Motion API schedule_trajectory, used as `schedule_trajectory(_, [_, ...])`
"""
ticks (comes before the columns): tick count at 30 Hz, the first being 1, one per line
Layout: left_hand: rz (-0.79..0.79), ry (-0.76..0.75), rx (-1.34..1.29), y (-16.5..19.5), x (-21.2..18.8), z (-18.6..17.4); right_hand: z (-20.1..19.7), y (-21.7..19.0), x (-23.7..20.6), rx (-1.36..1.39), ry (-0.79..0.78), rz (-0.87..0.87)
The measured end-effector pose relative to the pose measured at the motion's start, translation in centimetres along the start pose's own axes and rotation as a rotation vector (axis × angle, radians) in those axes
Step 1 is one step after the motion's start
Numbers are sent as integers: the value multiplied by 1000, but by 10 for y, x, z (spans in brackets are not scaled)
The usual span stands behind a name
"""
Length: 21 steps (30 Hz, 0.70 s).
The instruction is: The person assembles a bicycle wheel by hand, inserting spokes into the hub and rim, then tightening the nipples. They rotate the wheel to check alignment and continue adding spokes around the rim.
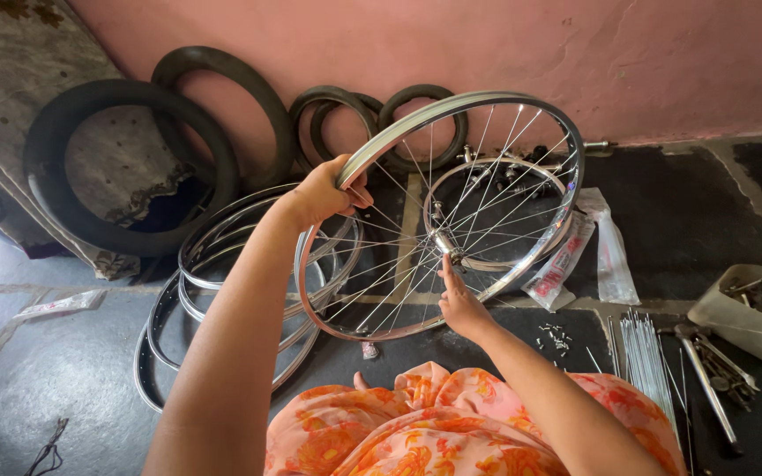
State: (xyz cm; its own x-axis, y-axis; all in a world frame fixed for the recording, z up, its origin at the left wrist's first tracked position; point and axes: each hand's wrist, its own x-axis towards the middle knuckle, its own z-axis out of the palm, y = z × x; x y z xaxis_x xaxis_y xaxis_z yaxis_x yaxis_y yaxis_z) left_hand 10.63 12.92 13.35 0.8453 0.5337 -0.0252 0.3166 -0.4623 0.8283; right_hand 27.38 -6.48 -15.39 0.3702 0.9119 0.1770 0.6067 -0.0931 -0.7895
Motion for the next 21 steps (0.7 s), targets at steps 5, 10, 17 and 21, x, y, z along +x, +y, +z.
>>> schedule_trajectory(5, [-2,1,-12,-1,1,1,3,1,-1,24,24,-4])
schedule_trajectory(10, [-12,9,0,1,0,2,3,-1,0,23,39,-2])
schedule_trajectory(17, [-31,14,8,2,-5,1,2,-4,-1,46,41,-11])
schedule_trajectory(21, [-26,7,-4,2,-4,1,2,-4,-2,25,65,-10])
